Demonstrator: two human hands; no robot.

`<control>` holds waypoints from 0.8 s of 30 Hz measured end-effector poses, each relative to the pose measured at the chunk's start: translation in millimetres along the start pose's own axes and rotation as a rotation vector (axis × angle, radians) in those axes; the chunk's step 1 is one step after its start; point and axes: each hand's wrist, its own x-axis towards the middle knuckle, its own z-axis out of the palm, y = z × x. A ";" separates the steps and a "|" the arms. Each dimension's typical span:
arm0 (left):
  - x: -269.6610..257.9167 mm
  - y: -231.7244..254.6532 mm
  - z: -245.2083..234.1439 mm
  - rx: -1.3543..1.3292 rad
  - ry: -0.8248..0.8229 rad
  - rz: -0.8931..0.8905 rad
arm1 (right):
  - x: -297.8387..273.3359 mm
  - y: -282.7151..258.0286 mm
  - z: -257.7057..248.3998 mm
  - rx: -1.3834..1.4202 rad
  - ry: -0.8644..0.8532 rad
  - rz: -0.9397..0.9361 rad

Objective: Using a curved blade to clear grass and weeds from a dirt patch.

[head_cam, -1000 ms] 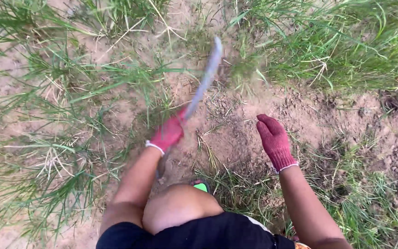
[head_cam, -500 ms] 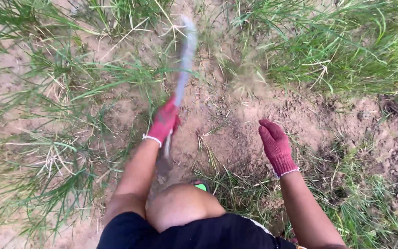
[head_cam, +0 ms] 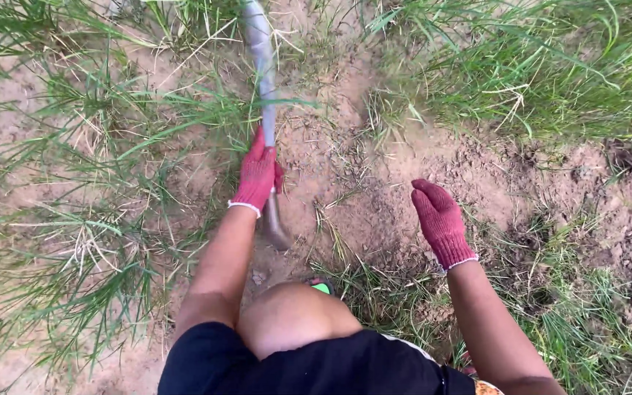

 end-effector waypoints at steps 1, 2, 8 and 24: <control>10.2 -45.4 6.4 0.003 -0.002 -0.002 | -1.7 0.3 0.5 0.001 0.000 0.003; 23.7 -88.3 14.0 0.160 -0.019 0.260 | -0.6 -0.3 0.0 0.004 -0.005 0.012; -22.9 -58.5 9.7 0.592 -0.361 0.406 | 2.5 6.6 0.8 -0.009 -0.043 -0.031; -8.0 -27.9 3.6 0.369 -0.272 0.046 | -1.4 2.0 4.1 0.018 -0.019 -0.125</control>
